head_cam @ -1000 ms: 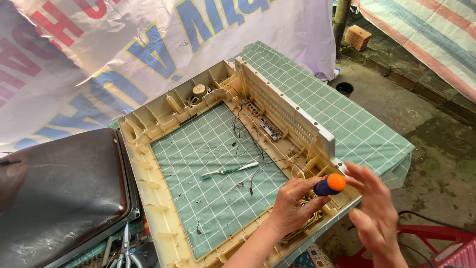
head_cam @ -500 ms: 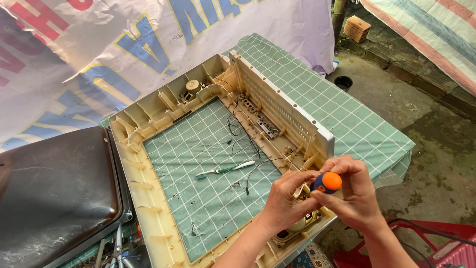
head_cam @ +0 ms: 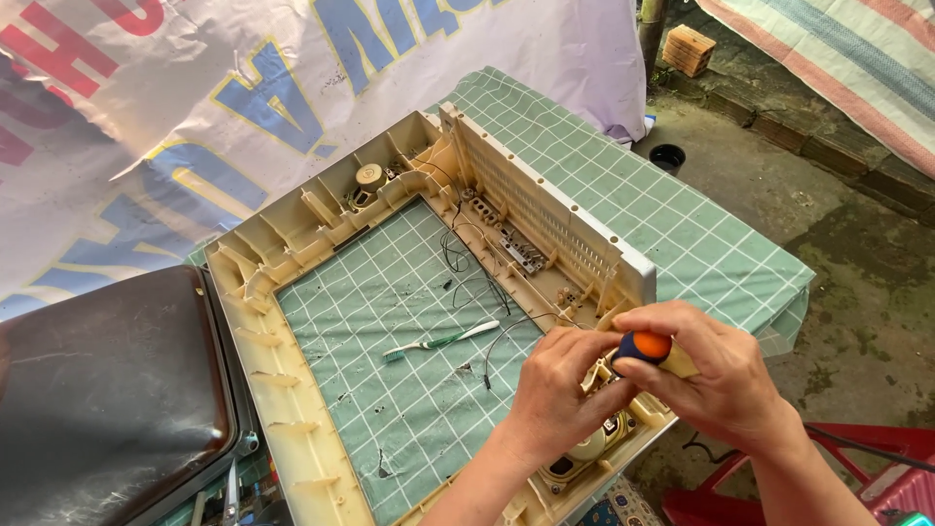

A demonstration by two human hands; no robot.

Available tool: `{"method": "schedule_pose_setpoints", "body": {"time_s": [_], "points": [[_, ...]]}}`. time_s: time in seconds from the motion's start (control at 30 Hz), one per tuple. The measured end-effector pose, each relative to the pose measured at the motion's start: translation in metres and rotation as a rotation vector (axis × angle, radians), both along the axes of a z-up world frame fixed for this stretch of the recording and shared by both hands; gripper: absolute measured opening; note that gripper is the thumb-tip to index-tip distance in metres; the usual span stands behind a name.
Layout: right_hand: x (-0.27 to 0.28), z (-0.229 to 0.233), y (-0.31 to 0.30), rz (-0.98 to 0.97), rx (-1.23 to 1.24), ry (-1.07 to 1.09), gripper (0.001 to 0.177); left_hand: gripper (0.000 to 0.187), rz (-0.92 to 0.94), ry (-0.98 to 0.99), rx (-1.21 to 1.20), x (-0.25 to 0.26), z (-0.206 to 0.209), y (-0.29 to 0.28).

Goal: The person uses a screwdriver to work on a small component inside the open casing of an electronic device. They then use a pair of scissors to cut a wire connected to a speaker within the device's chassis.

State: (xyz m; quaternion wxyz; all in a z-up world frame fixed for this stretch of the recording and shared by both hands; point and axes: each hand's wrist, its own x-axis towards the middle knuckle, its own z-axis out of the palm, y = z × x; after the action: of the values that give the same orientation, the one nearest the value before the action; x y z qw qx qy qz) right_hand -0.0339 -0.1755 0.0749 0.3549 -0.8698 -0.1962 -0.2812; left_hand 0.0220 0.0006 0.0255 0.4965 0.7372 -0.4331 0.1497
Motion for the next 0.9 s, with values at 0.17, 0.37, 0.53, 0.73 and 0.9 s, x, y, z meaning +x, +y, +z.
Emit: {"method": "schedule_pose_setpoints", "body": {"time_s": [0.17, 0.37, 0.53, 0.73, 0.9], "points": [[0.005, -0.033, -0.001, -0.257, -0.139, -0.068, 0.05, 0.032, 0.014, 0.043, 0.012, -0.003, -0.002, -0.005], [-0.006, 0.012, -0.008, 0.128, 0.041, 0.248, 0.059, 0.04, -0.053, 0.028, 0.004, 0.0, 0.002, -0.002], [-0.008, -0.001, -0.018, 0.167, 0.032, 0.214, 0.039, 0.037, -0.132, 0.093, 0.05, -0.002, 0.002, -0.001], [-0.006, -0.012, -0.013, -0.207, -0.138, 0.065, 0.048, 0.026, -0.07, 0.034, 0.083, 0.003, -0.015, -0.004], [-0.01, 0.023, -0.011, 0.184, 0.169, 0.358, 0.04, 0.024, -0.056, 0.038, 0.03, 0.006, -0.017, -0.004]]}}
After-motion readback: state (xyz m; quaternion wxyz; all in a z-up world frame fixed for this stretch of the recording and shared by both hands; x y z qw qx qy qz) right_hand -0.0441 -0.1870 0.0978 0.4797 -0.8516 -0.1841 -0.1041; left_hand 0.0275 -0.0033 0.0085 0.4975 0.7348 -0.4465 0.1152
